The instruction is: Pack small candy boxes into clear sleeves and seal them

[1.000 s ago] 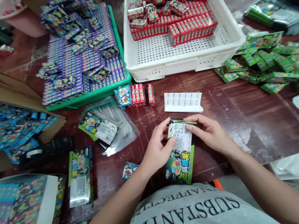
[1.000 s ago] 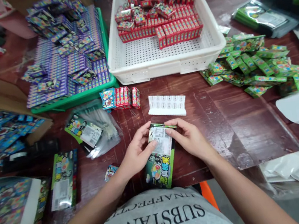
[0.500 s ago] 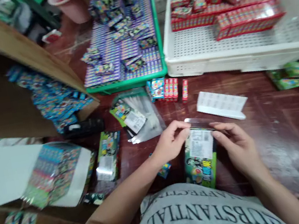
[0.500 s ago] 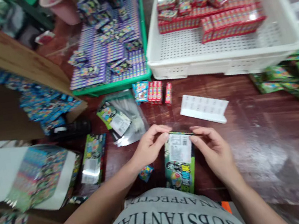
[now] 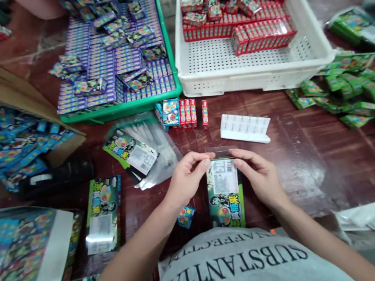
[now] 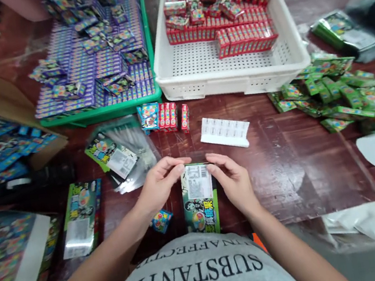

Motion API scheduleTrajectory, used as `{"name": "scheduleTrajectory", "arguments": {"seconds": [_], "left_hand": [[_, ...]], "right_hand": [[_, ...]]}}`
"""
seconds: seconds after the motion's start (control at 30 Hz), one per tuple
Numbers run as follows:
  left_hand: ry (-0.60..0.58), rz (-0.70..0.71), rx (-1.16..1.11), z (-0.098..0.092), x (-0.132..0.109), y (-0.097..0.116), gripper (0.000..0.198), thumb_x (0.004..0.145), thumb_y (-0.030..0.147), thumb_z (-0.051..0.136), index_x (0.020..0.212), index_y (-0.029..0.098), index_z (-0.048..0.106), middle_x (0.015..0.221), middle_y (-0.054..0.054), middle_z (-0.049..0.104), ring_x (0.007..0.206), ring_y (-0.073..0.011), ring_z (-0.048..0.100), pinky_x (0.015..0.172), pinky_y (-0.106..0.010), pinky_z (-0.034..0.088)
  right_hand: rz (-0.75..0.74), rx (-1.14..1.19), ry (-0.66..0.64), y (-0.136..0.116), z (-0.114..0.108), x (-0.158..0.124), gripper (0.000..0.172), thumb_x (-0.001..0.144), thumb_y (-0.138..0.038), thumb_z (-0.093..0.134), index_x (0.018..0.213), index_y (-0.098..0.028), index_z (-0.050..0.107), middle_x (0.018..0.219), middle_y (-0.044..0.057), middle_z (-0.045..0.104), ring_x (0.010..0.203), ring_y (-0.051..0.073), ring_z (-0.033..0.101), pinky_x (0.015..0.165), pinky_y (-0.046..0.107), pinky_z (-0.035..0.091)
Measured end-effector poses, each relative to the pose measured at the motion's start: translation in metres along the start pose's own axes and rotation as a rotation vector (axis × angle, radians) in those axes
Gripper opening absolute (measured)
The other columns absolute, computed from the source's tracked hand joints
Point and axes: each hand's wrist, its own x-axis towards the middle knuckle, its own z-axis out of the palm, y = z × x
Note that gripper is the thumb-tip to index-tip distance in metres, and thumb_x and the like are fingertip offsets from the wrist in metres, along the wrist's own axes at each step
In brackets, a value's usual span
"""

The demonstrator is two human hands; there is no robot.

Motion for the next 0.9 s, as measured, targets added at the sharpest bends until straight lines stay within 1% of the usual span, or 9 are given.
{"name": "scheduleTrajectory", "arguments": {"seconds": [0.13,0.2,0.3,0.37,0.47,0.53,0.63,0.73,0.9], "left_hand": [[-0.007,0.003,0.045,-0.001,0.003,0.004,0.030,0.091,0.027,0.068,0.120,0.020,0.066,0.111,-0.007,0.076,0.104,-0.0190,0.069,0.096,-0.036,0.052],[-0.044,-0.001,0.133,-0.003,0.004,0.009,0.023,0.092,0.030,0.067,0.112,0.021,0.072,0.111,-0.006,0.076,0.103,-0.0190,0.069,0.097,-0.036,0.052],[-0.095,-0.016,0.241,-0.004,0.007,0.017,0.019,0.091,0.035,0.069,0.101,0.021,0.077,0.107,-0.005,0.077,0.099,-0.0189,0.070,0.093,-0.035,0.053],[-0.121,-0.026,0.280,-0.003,0.011,0.022,0.016,0.087,0.033,0.072,0.097,0.020,0.076,0.101,-0.004,0.078,0.092,-0.0180,0.070,0.086,-0.033,0.054],[-0.141,-0.060,0.313,0.000,0.017,0.031,0.012,0.084,0.029,0.074,0.091,0.019,0.074,0.090,-0.003,0.077,0.081,-0.0158,0.069,0.077,-0.030,0.053],[-0.147,-0.090,0.317,0.001,0.021,0.037,0.012,0.084,0.030,0.074,0.087,0.019,0.075,0.088,-0.003,0.077,0.079,-0.0151,0.068,0.077,-0.030,0.053],[-0.193,-0.131,0.296,-0.001,0.025,0.041,0.014,0.084,0.033,0.074,0.087,0.020,0.077,0.089,-0.003,0.079,0.081,-0.0160,0.070,0.080,-0.032,0.054],[-0.275,-0.128,0.274,-0.005,0.025,0.039,0.017,0.084,0.035,0.076,0.095,0.022,0.078,0.098,-0.004,0.079,0.089,-0.0176,0.072,0.086,-0.034,0.055],[-0.350,-0.022,0.318,-0.002,0.031,0.033,0.014,0.085,0.031,0.075,0.093,0.019,0.076,0.101,-0.005,0.078,0.093,-0.0190,0.072,0.086,-0.034,0.056]], "right_hand": [[-0.139,-0.020,-0.045,-0.005,-0.013,0.007,0.024,0.094,-0.025,0.068,0.117,-0.032,0.072,0.116,0.003,0.073,0.109,0.019,0.068,0.099,0.040,0.054],[-0.139,-0.042,-0.102,-0.009,-0.019,0.012,0.028,0.093,-0.025,0.069,0.120,-0.033,0.071,0.110,0.002,0.074,0.102,0.018,0.069,0.093,0.038,0.056],[-0.120,-0.107,-0.227,-0.020,-0.027,0.021,0.011,0.092,-0.029,0.071,0.101,-0.030,0.077,0.106,0.002,0.075,0.101,0.018,0.069,0.093,0.038,0.055],[-0.051,-0.112,-0.245,-0.028,-0.029,0.026,0.007,0.090,-0.033,0.073,0.092,-0.027,0.077,0.100,0.002,0.075,0.095,0.018,0.069,0.088,0.037,0.055],[0.147,-0.063,-0.216,-0.036,-0.031,0.031,0.014,0.085,-0.037,0.078,0.091,-0.025,0.076,0.091,0.002,0.076,0.082,0.016,0.068,0.079,0.035,0.055],[0.250,-0.018,-0.217,-0.038,-0.032,0.035,0.018,0.083,-0.040,0.080,0.087,-0.024,0.077,0.088,0.001,0.077,0.078,0.016,0.068,0.080,0.034,0.055],[0.297,0.033,-0.267,-0.038,-0.036,0.040,0.019,0.082,-0.042,0.081,0.084,-0.024,0.078,0.087,0.001,0.078,0.080,0.016,0.069,0.082,0.034,0.055],[0.251,0.050,-0.346,-0.036,-0.043,0.042,0.017,0.084,-0.041,0.079,0.087,-0.025,0.079,0.093,0.002,0.078,0.085,0.017,0.070,0.083,0.034,0.055],[0.023,-0.057,-0.480,-0.033,-0.062,0.042,0.016,0.093,-0.040,0.070,0.092,-0.026,0.079,0.103,0.004,0.074,0.094,0.018,0.068,0.087,0.036,0.054]]}}
